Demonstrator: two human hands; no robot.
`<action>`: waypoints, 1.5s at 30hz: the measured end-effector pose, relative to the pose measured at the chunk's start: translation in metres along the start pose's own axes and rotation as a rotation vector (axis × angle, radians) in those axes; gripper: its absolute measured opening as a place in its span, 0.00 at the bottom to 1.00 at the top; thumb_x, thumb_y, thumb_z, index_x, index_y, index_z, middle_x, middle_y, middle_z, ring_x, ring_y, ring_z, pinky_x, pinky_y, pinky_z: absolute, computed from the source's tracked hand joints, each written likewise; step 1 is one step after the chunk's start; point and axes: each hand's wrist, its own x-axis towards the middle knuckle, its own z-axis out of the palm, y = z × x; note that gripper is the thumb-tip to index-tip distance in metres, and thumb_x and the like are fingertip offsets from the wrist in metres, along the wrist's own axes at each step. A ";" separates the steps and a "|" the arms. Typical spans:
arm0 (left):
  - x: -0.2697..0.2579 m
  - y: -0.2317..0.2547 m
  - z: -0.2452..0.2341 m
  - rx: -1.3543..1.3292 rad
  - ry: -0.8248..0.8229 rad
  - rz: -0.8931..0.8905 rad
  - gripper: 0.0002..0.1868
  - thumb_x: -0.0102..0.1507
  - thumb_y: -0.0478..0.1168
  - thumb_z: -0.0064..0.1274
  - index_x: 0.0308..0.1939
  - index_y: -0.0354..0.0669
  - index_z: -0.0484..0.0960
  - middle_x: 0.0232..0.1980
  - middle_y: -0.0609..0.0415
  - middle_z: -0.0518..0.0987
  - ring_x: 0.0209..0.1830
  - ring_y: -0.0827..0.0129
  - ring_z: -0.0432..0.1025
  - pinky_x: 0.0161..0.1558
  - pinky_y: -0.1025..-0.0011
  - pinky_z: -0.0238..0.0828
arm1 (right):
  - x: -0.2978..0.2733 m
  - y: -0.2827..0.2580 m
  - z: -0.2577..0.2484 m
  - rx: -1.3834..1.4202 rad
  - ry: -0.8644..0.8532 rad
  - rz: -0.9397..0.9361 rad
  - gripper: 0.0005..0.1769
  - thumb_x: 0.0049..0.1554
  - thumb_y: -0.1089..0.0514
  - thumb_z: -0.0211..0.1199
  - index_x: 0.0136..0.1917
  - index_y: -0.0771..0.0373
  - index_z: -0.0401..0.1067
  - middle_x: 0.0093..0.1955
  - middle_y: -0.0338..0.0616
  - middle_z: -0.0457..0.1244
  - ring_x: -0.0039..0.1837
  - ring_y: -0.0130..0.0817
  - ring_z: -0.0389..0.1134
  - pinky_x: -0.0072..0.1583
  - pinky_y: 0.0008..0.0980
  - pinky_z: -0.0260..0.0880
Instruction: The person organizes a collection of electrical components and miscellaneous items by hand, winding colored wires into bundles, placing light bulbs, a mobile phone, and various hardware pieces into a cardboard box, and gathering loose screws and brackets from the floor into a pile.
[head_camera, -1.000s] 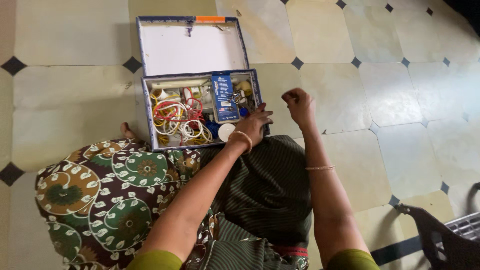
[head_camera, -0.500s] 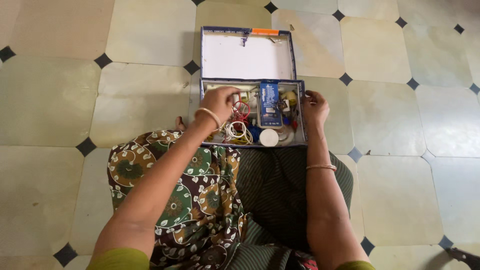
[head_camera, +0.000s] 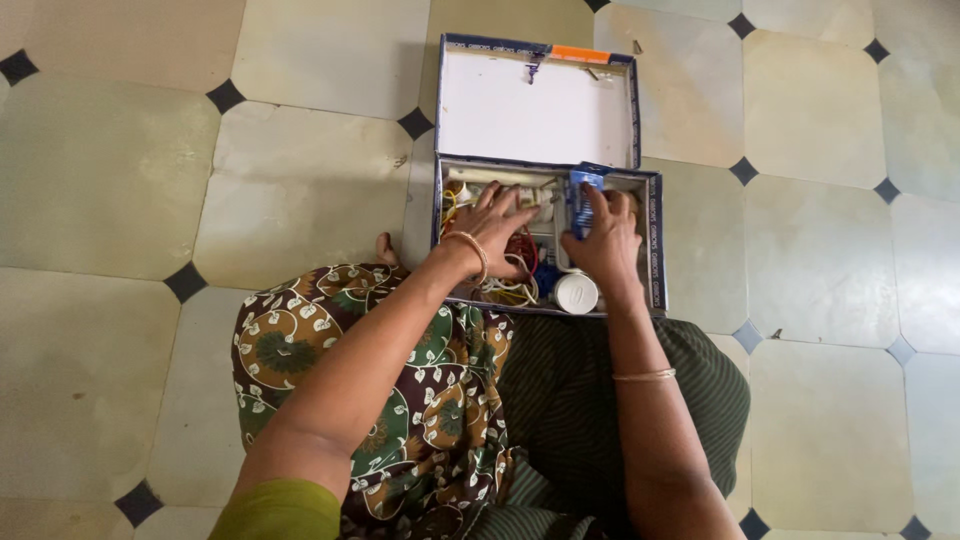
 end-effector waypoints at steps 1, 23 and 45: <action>0.004 -0.005 0.003 0.124 -0.056 0.004 0.51 0.51 0.55 0.70 0.75 0.63 0.60 0.84 0.52 0.46 0.82 0.53 0.39 0.73 0.50 0.51 | 0.004 0.005 -0.003 0.082 -0.053 0.032 0.46 0.43 0.54 0.72 0.74 0.57 0.62 0.63 0.60 0.60 0.60 0.57 0.67 0.58 0.48 0.73; 0.021 -0.058 -0.024 -0.554 0.659 -0.023 0.14 0.51 0.32 0.64 0.41 0.43 0.89 0.37 0.49 0.88 0.33 0.67 0.80 0.39 0.69 0.78 | -0.027 -0.035 -0.013 0.235 -0.569 0.114 0.32 0.51 0.44 0.75 0.63 0.63 0.76 0.60 0.58 0.69 0.57 0.50 0.75 0.62 0.41 0.73; -0.015 -0.083 -0.056 -2.230 0.450 0.447 0.29 0.62 0.35 0.44 0.69 0.30 0.68 0.47 0.45 0.83 0.37 0.58 0.79 0.31 0.61 0.80 | -0.007 -0.062 -0.025 0.613 -0.158 -0.100 0.35 0.43 0.68 0.77 0.62 0.64 0.67 0.57 0.46 0.66 0.57 0.35 0.74 0.59 0.32 0.80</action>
